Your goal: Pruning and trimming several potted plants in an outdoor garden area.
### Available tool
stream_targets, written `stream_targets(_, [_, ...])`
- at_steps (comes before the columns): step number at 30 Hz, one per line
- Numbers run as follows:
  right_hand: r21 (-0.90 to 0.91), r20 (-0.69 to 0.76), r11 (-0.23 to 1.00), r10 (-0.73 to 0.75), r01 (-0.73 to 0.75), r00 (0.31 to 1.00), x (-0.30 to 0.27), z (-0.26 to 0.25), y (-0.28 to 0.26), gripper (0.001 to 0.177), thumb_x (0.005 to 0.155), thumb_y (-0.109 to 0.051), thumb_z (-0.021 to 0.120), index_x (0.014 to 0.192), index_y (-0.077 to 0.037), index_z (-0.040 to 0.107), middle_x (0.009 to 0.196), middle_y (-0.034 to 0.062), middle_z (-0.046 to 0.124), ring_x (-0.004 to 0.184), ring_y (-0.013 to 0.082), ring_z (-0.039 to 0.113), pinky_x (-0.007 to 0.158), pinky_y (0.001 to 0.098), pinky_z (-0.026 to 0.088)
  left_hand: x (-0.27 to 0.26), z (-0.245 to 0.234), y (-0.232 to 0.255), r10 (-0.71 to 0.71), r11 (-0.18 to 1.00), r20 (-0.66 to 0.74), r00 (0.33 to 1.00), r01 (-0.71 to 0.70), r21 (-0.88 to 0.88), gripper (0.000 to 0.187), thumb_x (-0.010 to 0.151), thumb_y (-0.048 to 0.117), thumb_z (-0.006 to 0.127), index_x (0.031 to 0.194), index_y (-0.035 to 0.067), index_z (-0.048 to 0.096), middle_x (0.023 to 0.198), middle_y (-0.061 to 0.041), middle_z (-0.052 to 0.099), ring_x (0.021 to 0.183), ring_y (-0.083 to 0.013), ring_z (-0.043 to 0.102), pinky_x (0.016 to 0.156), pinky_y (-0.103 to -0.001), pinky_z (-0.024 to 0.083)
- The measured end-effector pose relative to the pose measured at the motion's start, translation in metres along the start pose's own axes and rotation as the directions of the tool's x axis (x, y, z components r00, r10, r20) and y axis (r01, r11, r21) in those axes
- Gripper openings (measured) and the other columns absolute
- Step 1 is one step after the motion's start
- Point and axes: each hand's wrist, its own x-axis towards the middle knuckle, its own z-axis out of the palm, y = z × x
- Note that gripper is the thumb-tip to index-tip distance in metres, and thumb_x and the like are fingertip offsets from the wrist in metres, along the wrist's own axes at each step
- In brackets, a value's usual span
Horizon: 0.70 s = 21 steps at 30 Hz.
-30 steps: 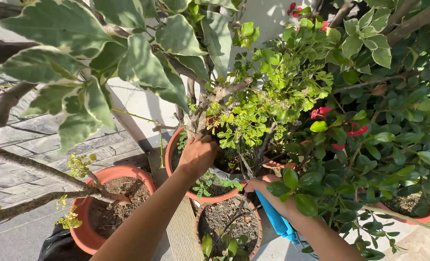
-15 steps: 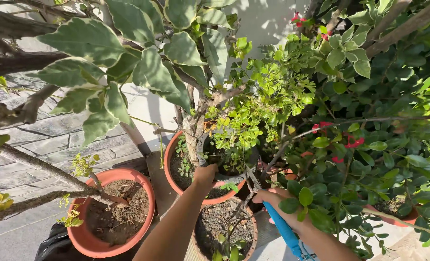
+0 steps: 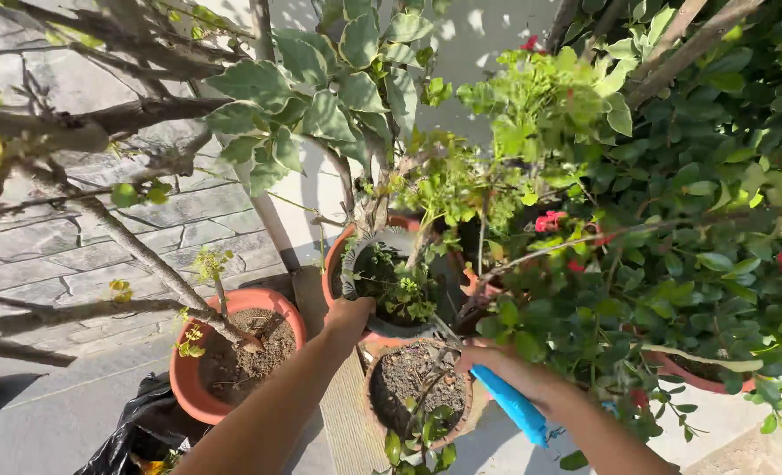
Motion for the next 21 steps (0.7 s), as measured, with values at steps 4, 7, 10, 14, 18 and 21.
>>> stream_targets(4, [-0.332,0.18,0.881,-0.29,0.336,0.94,-0.001,0.012,0.014,0.041,0.083,-0.046,0.06,0.094,-0.011,0.077,0.107,-0.0013,0.071,0.103,0.01,0.064,0.094,0.0304,0.045,-0.008,-0.022,-0.072,-0.018,0.874,0.045,0.999,0.037,-0.485,0.026,0.079,0.015,0.073,0.088,-0.008,0.067,0.083,-0.014,0.07,0.073,-0.028,0.075,0.059,-0.039,0.067])
stream_targets(7, [-0.358,0.081,0.908,-0.202,0.218,0.976,-0.023,0.031,0.011,0.037,0.083,-0.047,0.061,0.095,-0.015,0.075,0.098,0.0066,0.067,0.086,0.0161,0.062,0.08,0.037,0.051,-0.005,-0.046,-0.133,0.042,0.824,0.068,0.997,0.004,-0.567,0.021,0.081,0.011,0.068,0.084,-0.009,0.063,0.079,-0.025,0.068,0.069,-0.0405,0.074,0.055,-0.043,0.063])
stream_targets(10, [0.091,0.245,0.995,-0.062,0.041,0.967,-0.061,0.055,-0.009,0.033,0.079,-0.047,0.064,0.09,-0.016,0.068,0.099,0.0031,0.077,0.069,0.0236,0.062,0.063,0.0442,0.053,-0.047,-0.085,-0.18,0.041,0.818,0.097,0.994,0.022,-0.575,0.023,0.081,0.014,0.07,0.085,-0.006,0.062,0.08,-0.022,0.066,0.07,-0.0366,0.073,0.056,-0.044,0.064])
stream_targets(14, [-0.094,0.252,0.995,0.056,-0.034,0.966,-0.097,0.109,-0.014,0.042,0.076,-0.046,0.067,0.095,-0.01,0.074,0.075,0.0102,0.064,0.066,0.0231,0.065,0.056,0.0383,0.051,-0.083,-0.121,-0.259,-0.046,0.689,0.121,0.992,0.119,-0.715,0.024,0.081,0.012,0.068,0.098,-0.003,0.061,0.089,-0.017,0.065,0.073,-0.0331,0.071,0.063,-0.043,0.067])
stream_targets(18, [-0.218,0.312,0.976,0.061,0.009,0.948,-0.095,0.166,-0.006,0.048,0.079,-0.051,0.066,0.097,-0.006,0.069,0.078,0.0071,0.062,0.067,0.0186,0.061,0.054,0.0356,0.044,-0.117,-0.164,-0.34,-0.158,0.632,0.025,0.987,0.12,-0.765,0.027,0.081,0.009,0.069,0.1,-0.008,0.059,0.097,-0.016,0.062,0.085,-0.0334,0.069,0.064,-0.044,0.068])
stream_targets(21, [-0.294,0.284,0.954,0.025,0.062,0.959,-0.102,0.222,0.003,0.049,0.077,-0.051,0.061,0.103,-0.01,0.072,0.084,0.0075,0.059,0.07,0.0219,0.063,0.061,0.0377,0.054,-0.144,-0.205,-0.404,-0.163,0.659,-0.005,0.987,0.105,-0.745,0.025,0.081,0.009,0.065,0.1,-0.006,0.058,0.095,-0.022,0.064,0.083,-0.0409,0.069,0.062,-0.046,0.066])
